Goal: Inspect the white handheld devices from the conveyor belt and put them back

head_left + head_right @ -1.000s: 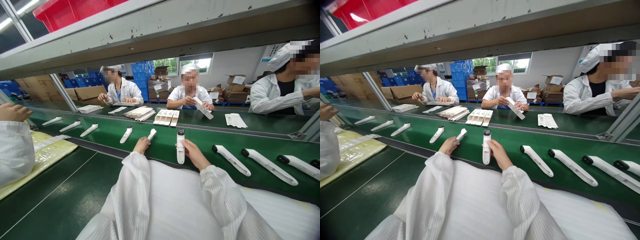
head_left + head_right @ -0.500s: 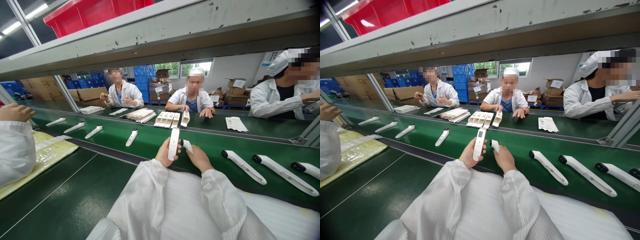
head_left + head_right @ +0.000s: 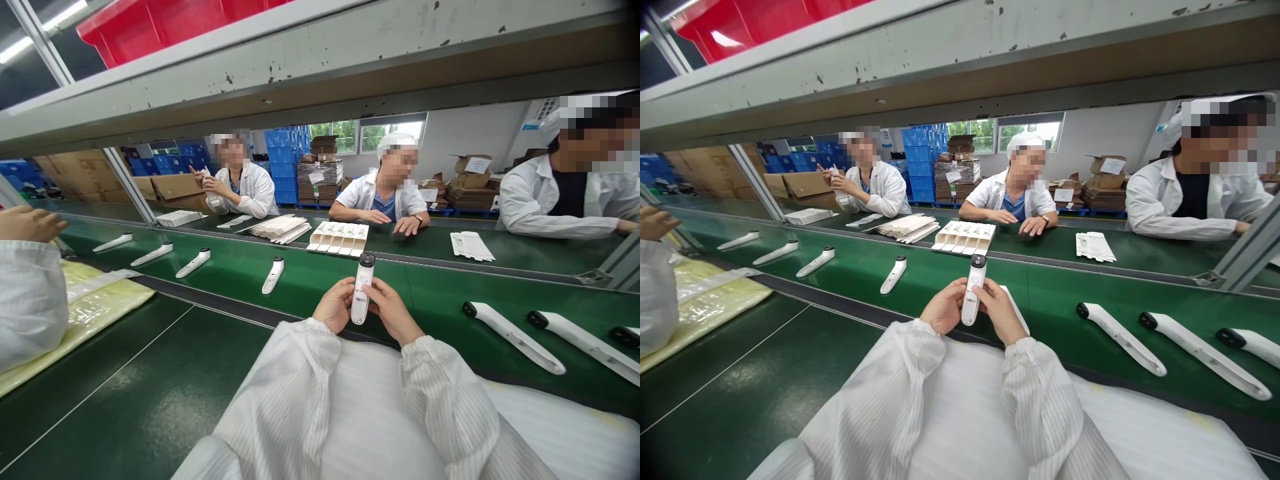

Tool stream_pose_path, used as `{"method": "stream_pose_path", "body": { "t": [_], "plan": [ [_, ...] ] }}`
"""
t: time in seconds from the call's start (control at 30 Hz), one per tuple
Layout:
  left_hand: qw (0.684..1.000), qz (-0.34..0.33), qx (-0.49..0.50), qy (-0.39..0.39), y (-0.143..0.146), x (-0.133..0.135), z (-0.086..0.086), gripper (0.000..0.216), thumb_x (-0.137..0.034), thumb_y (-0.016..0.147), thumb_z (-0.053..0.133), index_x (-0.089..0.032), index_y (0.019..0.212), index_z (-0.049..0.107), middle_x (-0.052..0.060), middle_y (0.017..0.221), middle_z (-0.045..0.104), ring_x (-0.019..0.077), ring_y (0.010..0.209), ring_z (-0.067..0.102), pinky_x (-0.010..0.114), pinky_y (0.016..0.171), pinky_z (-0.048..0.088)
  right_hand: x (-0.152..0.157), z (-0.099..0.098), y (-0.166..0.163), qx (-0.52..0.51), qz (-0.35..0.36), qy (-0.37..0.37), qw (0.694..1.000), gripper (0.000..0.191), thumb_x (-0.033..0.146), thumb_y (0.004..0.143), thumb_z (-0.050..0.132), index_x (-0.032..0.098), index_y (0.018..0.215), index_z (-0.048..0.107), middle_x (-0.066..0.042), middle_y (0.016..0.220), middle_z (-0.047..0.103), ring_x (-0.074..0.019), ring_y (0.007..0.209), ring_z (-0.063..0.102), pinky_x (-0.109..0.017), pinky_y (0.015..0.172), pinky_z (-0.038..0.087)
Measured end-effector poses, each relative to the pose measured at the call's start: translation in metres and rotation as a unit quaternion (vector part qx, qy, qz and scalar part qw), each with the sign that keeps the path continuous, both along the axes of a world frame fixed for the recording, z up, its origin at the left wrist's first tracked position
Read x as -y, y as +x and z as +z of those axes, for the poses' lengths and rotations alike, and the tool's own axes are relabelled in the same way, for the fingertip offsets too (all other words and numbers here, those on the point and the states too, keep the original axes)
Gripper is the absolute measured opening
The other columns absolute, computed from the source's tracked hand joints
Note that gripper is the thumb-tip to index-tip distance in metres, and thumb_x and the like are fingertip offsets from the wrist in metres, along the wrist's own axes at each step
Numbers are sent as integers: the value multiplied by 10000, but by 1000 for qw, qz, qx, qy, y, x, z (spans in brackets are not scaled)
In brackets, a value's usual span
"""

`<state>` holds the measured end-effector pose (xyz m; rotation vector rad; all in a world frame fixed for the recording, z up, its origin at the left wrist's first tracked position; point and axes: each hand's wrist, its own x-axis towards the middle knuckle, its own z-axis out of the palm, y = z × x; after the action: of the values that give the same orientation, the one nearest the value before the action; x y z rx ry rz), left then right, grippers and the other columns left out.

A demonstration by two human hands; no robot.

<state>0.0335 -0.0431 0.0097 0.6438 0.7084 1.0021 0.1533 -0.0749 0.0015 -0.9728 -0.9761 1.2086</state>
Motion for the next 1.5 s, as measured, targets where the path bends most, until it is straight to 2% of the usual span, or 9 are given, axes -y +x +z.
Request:
{"method": "stream_pose_path", "body": {
  "t": [0.37,0.57,0.73,0.83,0.97,1.03,1.2,1.33,1.5],
  "plan": [
    [994,76,-74,-29,-23,-19,-3,163,-231,728,597,-178,882,606,21,803,611,104,662,543,225,591,361,-7,-15,4,111,-2,-100,989,277,497,765,551,224,811,566,-45,809,673,-203,683,621,-331,633,460],
    [993,70,-90,-12,-25,-21,-7,188,-246,709,601,-179,884,611,27,805,614,100,649,546,217,576,356,-17,-37,10,460,-118,-48,879,329,233,718,567,216,1043,612,-102,1030,628,-261,920,589,-381,815,416],
    [982,67,-171,51,-30,-31,-10,194,-287,692,626,-181,854,612,42,821,617,113,642,549,228,574,356,-11,-30,6,505,-178,71,841,384,202,775,452,208,1136,581,-107,1167,569,-266,1094,500,-398,918,384],
    [910,124,-354,178,-47,-43,-10,171,-241,692,628,-185,853,611,77,886,620,187,811,574,272,676,389,-4,-19,2,462,-163,110,865,327,256,812,412,232,1075,605,-68,1041,616,-221,902,563,-367,830,431],
    [726,232,-596,251,-75,-58,-14,378,-153,653,644,-196,1023,580,163,1192,536,338,1217,373,394,903,335,1,-15,-2,378,-115,112,912,235,331,814,452,261,908,656,-39,872,659,-183,670,561,-343,718,445],
    [711,224,-632,211,-83,-65,-18,418,-115,636,636,-190,1042,570,185,1212,520,368,1253,330,433,932,307,2,-17,-3,344,-109,89,928,216,356,796,478,265,866,662,-31,798,661,-176,615,549,-335,664,446],
    [822,193,-521,123,-85,-71,-19,452,-45,637,586,-171,1069,547,165,1190,554,304,1166,465,340,848,385,3,-17,-4,262,-126,45,956,209,390,755,515,250,819,657,-29,763,656,-160,574,531,-316,617,446],
    [979,84,-185,14,-74,-55,-6,280,-129,761,446,-129,1017,560,132,1062,606,180,849,603,243,590,420,1,-14,-2,212,-131,28,968,211,395,720,547,236,810,653,-30,763,647,-147,570,518,-306,602,438],
    [999,-8,41,-13,-48,-30,6,234,-220,832,366,-126,864,577,78,789,606,144,613,573,233,447,381,-5,-15,3,153,-128,12,980,255,406,704,562,211,844,649,-32,784,633,-129,565,504,-279,542,395]
  ]
}}
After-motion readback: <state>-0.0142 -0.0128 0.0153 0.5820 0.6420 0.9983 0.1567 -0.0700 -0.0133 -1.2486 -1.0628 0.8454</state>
